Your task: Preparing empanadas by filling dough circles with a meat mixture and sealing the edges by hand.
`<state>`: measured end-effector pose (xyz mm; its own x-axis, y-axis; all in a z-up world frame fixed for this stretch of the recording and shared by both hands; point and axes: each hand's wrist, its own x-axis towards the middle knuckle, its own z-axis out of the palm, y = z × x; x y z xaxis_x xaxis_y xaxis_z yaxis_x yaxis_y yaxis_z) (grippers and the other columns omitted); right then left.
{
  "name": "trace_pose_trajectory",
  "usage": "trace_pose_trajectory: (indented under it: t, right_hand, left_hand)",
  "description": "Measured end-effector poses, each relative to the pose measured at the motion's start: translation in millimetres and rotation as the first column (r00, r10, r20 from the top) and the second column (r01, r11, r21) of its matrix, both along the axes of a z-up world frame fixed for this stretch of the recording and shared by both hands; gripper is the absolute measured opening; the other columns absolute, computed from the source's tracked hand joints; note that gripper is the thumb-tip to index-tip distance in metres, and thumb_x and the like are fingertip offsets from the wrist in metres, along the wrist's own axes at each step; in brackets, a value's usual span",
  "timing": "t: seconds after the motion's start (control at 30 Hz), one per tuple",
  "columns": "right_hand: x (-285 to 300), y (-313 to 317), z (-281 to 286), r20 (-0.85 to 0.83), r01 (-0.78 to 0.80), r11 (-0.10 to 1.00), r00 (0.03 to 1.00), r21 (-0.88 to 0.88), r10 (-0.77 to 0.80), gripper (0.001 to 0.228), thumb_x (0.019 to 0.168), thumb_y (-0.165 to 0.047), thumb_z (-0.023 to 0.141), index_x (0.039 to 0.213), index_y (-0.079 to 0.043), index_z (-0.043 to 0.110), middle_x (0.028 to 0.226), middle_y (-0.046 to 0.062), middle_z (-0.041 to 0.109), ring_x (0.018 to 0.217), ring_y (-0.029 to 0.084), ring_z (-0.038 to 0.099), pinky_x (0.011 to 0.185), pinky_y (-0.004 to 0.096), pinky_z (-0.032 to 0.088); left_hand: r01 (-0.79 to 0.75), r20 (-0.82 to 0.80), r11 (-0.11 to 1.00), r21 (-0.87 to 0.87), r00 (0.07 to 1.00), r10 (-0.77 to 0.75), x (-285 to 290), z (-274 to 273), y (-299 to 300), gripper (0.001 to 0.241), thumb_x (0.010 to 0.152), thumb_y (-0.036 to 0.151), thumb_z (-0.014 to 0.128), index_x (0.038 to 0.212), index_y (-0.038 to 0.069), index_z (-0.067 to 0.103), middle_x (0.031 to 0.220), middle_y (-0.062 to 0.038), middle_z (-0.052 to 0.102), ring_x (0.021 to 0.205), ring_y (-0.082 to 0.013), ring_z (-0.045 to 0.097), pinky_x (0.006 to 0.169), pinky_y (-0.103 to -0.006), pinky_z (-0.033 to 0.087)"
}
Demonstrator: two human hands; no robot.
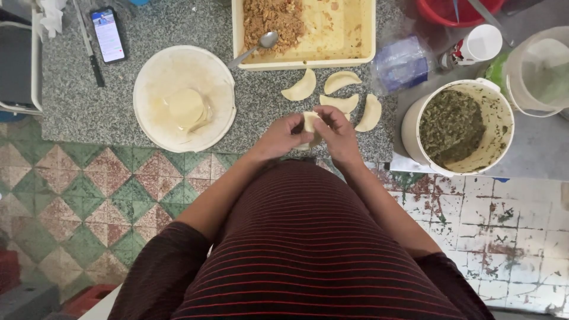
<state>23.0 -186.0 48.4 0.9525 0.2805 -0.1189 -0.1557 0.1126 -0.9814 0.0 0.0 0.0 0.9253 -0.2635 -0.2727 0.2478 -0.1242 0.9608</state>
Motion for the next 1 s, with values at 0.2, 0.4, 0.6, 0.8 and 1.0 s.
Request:
trace_pose_trajectory:
  t: [0.2,0.4,0.6,0.8,1.0]
  right_hand:
    - [-4.7,-2.2,-4.7,-0.095,-0.004,0.997,0.995,0.079,0.011,0.02,0.102,-0.015,0.068,0.116,-0.001,0.068,0.101,0.007,0.062,0.096,0.014,0.061,0.079,0.032,0.056]
    - [-10.2,-29.1,-80.2,-0.395,0.146,0.968,0.917,0.206,-0.054,0.038,0.092,-0.012,0.076,0.127,-0.002,0.064,0.109,0.012,0.067,0.091,0.022,0.071,0.076,0.04,0.064]
    - [-8.4,-106.3,-79.7,-0.21,0.278,0.901,0.909,-0.334,-0.359,0.053,0.099,-0.016,0.073,0.143,0.004,0.049,0.121,0.026,0.063,0.102,0.034,0.067,0.082,0.049,0.055]
    - [9.7,-180.9,-168.1,0.122,0.317,0.738,0.944,-0.595,-0.307,0.029,0.103,-0.014,0.072,0.129,-0.003,0.063,0.105,0.019,0.064,0.097,0.032,0.064,0.081,0.052,0.051]
    - [9.7,-163.1,-149.9,0.374,0.399,0.546,0.913,-0.737,-0.161,0.06,0.092,-0.017,0.077,0.147,-0.008,0.056,0.124,0.024,0.064,0.115,0.047,0.063,0.095,0.06,0.052]
  left_hand:
    - [0.056,-0.055,0.994,0.093,0.997,-0.051,4.4,32.7,-6.3,0.065,0.093,0.033,0.077,0.142,0.002,0.049,0.113,-0.016,0.072,0.107,-0.0277,0.072,0.09,-0.0414,0.058]
    - [0.049,0.018,0.987,0.153,0.998,-0.052,5.1,18.1,-7.0,0.051,0.095,0.024,0.074,0.135,-0.001,0.054,0.131,-0.029,0.058,0.122,-0.0441,0.062,0.099,-0.0494,0.057]
    - [0.098,-0.083,0.955,0.28,0.993,-0.078,-24.5,37.9,18.9,0.054,0.093,0.041,0.071,0.134,0.009,0.057,0.127,-0.02,0.06,0.123,-0.041,0.063,0.103,-0.053,0.054]
    - [-0.063,-0.12,0.949,0.309,0.987,0.105,-73.4,-31.5,53.8,0.032,0.1,0.035,0.066,0.124,0.013,0.065,0.12,-0.013,0.068,0.118,-0.0362,0.066,0.101,-0.0525,0.052]
    - [-0.229,-0.078,0.802,0.552,0.943,0.323,-88.4,-34.7,98.9,0.03,0.1,0.029,0.063,0.126,0.015,0.068,0.12,-0.013,0.071,0.117,-0.0356,0.066,0.099,-0.0517,0.052]
